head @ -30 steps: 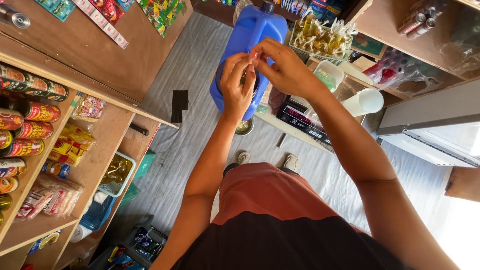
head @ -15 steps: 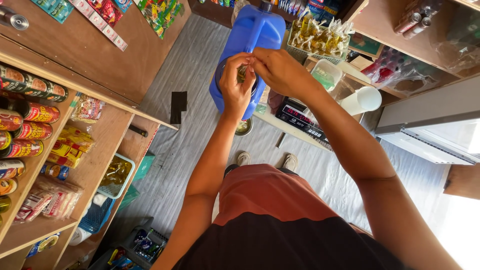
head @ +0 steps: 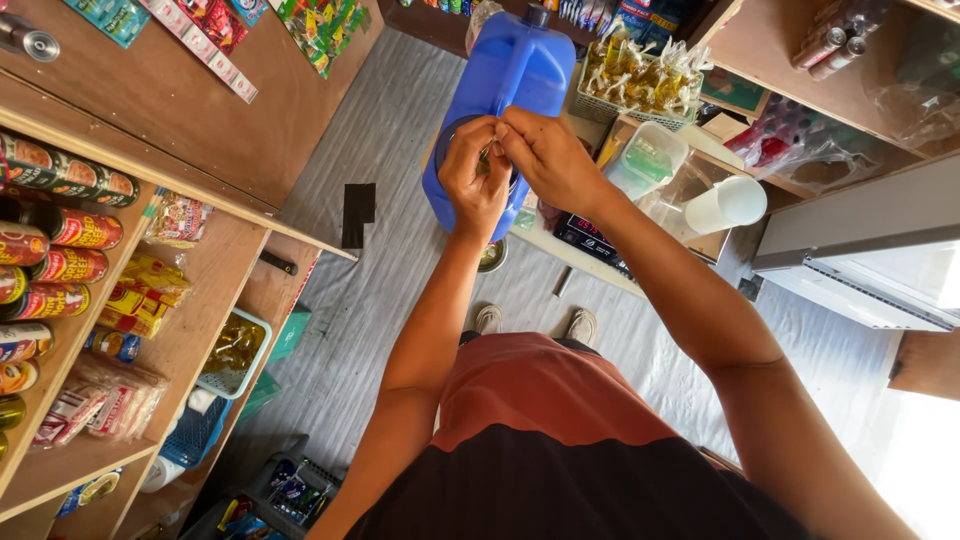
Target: Pouring a yellow liquid from a large blue jug into a measuring cup and then transferring it into small plastic bags on a scale.
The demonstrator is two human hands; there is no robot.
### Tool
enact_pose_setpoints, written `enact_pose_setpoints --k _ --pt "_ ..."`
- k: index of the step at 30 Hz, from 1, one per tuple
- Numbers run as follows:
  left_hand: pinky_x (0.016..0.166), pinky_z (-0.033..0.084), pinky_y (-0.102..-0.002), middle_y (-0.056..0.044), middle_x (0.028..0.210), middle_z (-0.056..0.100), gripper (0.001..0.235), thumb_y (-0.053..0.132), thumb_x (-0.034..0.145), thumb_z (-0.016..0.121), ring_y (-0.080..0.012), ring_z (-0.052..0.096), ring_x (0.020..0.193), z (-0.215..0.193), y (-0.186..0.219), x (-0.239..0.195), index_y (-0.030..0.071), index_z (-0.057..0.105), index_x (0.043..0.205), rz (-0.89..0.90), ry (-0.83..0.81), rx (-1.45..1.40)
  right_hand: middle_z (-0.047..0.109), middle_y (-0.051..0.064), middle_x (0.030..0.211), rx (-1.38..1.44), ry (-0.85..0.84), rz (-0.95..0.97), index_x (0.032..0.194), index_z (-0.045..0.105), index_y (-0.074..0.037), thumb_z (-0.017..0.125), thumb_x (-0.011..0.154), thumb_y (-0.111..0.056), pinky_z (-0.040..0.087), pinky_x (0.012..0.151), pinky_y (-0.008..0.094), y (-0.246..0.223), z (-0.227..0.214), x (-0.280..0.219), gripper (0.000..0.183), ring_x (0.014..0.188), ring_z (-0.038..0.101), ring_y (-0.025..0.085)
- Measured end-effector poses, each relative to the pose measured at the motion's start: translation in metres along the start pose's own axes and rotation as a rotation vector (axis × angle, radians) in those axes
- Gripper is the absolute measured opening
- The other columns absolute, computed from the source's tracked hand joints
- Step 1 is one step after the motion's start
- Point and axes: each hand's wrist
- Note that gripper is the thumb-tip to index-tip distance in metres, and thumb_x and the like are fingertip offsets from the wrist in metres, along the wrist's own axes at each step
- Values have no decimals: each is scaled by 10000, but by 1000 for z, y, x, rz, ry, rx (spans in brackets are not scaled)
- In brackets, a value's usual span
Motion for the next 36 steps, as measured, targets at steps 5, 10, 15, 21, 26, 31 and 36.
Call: enact_pose_setpoints --k 5,10,15,21,26,31,36 --pt "806 578 -328 -99 1110 718 149 -8 959 649 -223 700 925 -2 -5 -3 15 671 1104 -25 -11 36 647 159 842 -57 8 66 984 570 11 510 1110 -181 500 681 385 3 0 0 238 721 624 288" --pt "812 589 -332 -114 1121 715 145 13 957 658 -235 705 940 0 -4 -1 8 680 1100 -18 -16 36 641 157 818 -52 1 100 977 575 10 511 1098 -186 498 675 391 -4 0 2 240 700 615 292" --pt "810 591 -344 -124 1104 714 95 57 991 672 -248 712 944 2 -4 -2 -7 683 1061 0 6 55 671 133 859 0 14 18 986 583 5 496 1091 -167 525 707 373 -1 2 -2 219 747 659 273" --pt "816 588 -352 -125 1096 711 109 70 979 697 -260 706 948 1 -2 2 -18 680 1042 22 -25 54 649 115 834 67 20 63 978 588 7 499 1073 -157 521 692 344 2 3 -4 210 722 622 204" --pt "807 586 -346 -122 1096 713 108 76 977 698 -254 708 945 0 -5 2 -9 685 1042 2 -45 63 651 96 840 98 16 64 982 588 8 500 1082 -166 518 696 330 6 3 -3 219 734 609 168" --pt "812 586 -342 -110 1102 713 112 99 981 707 -247 714 962 0 -5 2 7 684 1041 0 -52 66 645 91 815 97 20 93 969 590 7 509 1077 -168 514 686 325 8 3 -2 222 718 595 155" --pt "917 578 -372 -135 1206 674 236 207 1074 608 -279 693 1088 -8 14 9 -13 674 1129 29 -142 89 669 108 838 89 14 39 978 594 6 497 1080 -139 530 691 346 -25 -9 -7 202 735 672 218"
Point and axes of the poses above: each hand's wrist, its own x-axis towards the middle knuckle, its own z-axis out of the palm, y = z × x
